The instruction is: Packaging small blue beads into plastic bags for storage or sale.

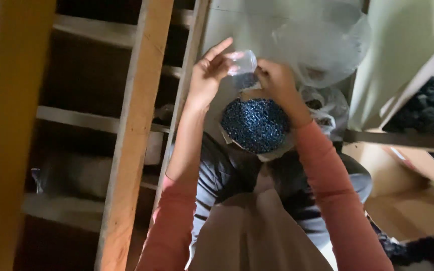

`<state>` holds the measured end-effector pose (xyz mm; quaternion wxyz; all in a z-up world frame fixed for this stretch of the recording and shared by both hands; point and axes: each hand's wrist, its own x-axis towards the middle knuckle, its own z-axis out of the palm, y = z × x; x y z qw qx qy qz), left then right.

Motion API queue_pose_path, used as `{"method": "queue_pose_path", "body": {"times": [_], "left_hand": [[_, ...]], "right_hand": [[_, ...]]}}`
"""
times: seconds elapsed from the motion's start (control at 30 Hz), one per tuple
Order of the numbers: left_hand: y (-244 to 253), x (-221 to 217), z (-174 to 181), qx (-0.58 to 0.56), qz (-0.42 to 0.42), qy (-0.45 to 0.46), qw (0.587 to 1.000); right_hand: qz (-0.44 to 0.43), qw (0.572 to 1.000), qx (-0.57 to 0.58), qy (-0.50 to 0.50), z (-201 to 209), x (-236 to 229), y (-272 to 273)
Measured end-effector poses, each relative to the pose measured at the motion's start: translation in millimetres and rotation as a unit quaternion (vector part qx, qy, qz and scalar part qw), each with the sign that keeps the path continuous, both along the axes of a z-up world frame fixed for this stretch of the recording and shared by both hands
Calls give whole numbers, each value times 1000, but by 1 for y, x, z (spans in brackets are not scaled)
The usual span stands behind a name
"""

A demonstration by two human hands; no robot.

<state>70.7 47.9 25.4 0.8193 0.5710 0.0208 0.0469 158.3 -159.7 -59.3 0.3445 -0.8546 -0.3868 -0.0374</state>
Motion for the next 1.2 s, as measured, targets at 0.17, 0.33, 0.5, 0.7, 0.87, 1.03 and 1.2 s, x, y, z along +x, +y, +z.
{"method": "queue_pose_path", "body": {"times": [0.17, 0.33, 0.5, 0.7, 0.87, 1.03, 1.2], "left_hand": [[31, 57, -116, 16, 105, 23, 994], [51, 94, -242, 116, 181, 145, 966], [41, 92, -244, 216, 215, 185, 934], [15, 64, -204, 755, 103, 248, 599], [-50, 72, -172, 661, 179, -12, 729], [-143, 143, -226, 660, 50, -209, 720], [-177, 215, -249, 853, -245, 9, 461]], "right_hand": [[20, 993, -12, 114, -52, 65, 52], [2, 975, -107, 194, -125, 86, 91], [-28, 947, -232, 219, -150, 75, 93], [-47, 959, -77, 268, -109, 65, 42], [-186, 971, 48, 141, -126, 86, -52], [-264, 960, 95, -2, -97, 92, -121], [-369, 856, -310, 185, -131, 107, -158]]}}
